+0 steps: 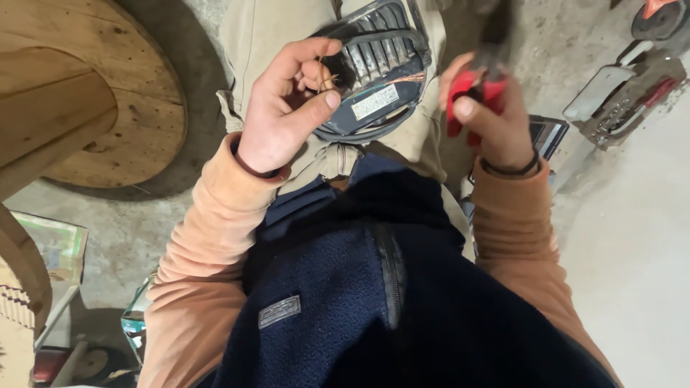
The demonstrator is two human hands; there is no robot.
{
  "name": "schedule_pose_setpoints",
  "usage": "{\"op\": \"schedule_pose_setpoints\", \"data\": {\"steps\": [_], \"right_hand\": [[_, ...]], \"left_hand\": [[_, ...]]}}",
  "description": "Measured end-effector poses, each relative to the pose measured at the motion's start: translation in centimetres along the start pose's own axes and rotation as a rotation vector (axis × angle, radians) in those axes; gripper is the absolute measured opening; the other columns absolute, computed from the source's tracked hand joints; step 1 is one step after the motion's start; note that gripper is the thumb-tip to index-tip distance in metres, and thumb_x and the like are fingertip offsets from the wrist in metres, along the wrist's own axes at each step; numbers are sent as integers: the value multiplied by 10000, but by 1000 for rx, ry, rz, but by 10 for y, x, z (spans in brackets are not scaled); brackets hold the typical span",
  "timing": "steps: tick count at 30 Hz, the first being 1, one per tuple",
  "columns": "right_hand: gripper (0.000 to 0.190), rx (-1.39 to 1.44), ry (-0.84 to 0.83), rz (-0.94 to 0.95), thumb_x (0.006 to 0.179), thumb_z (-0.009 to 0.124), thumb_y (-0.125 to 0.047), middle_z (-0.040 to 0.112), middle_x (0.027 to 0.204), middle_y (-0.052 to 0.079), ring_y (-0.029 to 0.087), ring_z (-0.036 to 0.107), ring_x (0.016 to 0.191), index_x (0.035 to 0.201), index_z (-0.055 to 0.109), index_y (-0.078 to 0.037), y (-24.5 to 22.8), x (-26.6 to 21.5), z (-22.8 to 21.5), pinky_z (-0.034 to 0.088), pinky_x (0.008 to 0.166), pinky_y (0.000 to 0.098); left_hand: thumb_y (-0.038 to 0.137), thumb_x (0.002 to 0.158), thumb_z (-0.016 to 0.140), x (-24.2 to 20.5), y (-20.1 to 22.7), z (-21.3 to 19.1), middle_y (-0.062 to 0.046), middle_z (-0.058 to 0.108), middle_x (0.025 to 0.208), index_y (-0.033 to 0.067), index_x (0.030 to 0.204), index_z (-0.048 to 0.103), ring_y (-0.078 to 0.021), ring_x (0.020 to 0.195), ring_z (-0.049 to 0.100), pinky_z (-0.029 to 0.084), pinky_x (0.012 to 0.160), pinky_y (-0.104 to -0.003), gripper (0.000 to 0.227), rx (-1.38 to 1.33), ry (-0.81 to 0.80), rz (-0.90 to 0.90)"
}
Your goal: The person sits on the workshop floor with an electric motor fan housing in their lap and strips the insulation from its copper wires using pliers. They twist the exposed wire strands together by hand and with pliers, working on the wires one at a time.
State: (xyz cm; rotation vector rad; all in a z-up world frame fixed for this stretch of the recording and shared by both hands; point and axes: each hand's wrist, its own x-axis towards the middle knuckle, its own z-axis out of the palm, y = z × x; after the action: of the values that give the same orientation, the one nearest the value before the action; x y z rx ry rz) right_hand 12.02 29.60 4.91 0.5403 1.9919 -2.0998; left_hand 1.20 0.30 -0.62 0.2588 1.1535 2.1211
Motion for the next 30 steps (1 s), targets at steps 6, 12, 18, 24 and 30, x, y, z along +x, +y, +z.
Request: {"op": "schedule_pose_setpoints", "data": {"steps": [6,12,18,24,30], "right_hand": [[419,-662,25,-117,1012,727,-308,659,1075,56,181,639,964,1302,614,-27,-5,0,34,522,890,321],[530,-1234,168,-382,862,904,-346,653,1117,102,329,600,980,1254,681,-67,-21,15,66,494,861,407],[451,-1174,99,-591,864,903,-327,665,1180,92,302,606,1054,1190,714,-80,-38,25,87,412,898,414],[237,-678,2,-414,952,810,-88,717,1080,114,188,705,878,1159,719,-16,-35,28,112,563,783,285],[162,-267,-91,-228,1061,688,-29,736,1043,60,83,664,896,1205,687,45,-8,32,124,550,788,235]], "left_hand": [[-94,1069,685,-2,-8,-1,9,601,1010,-26,1458,503,-56,939,576,481,890,-194,434,29,64,61],[-112,1025,732,-3,-14,0,-24,668,977,-15,1420,532,-79,917,645,535,879,-220,454,-4,161,107],[-117,1020,754,-11,-16,-1,-50,709,940,-17,1382,559,-87,858,659,543,822,-215,423,25,222,134],[-95,1006,721,-16,-13,1,-79,737,1037,-16,1335,556,-107,932,693,566,873,-238,376,-15,286,134],[-84,1027,706,-20,-12,0,-79,729,1055,-26,1272,601,-104,946,678,553,876,-247,272,38,288,157]]}}
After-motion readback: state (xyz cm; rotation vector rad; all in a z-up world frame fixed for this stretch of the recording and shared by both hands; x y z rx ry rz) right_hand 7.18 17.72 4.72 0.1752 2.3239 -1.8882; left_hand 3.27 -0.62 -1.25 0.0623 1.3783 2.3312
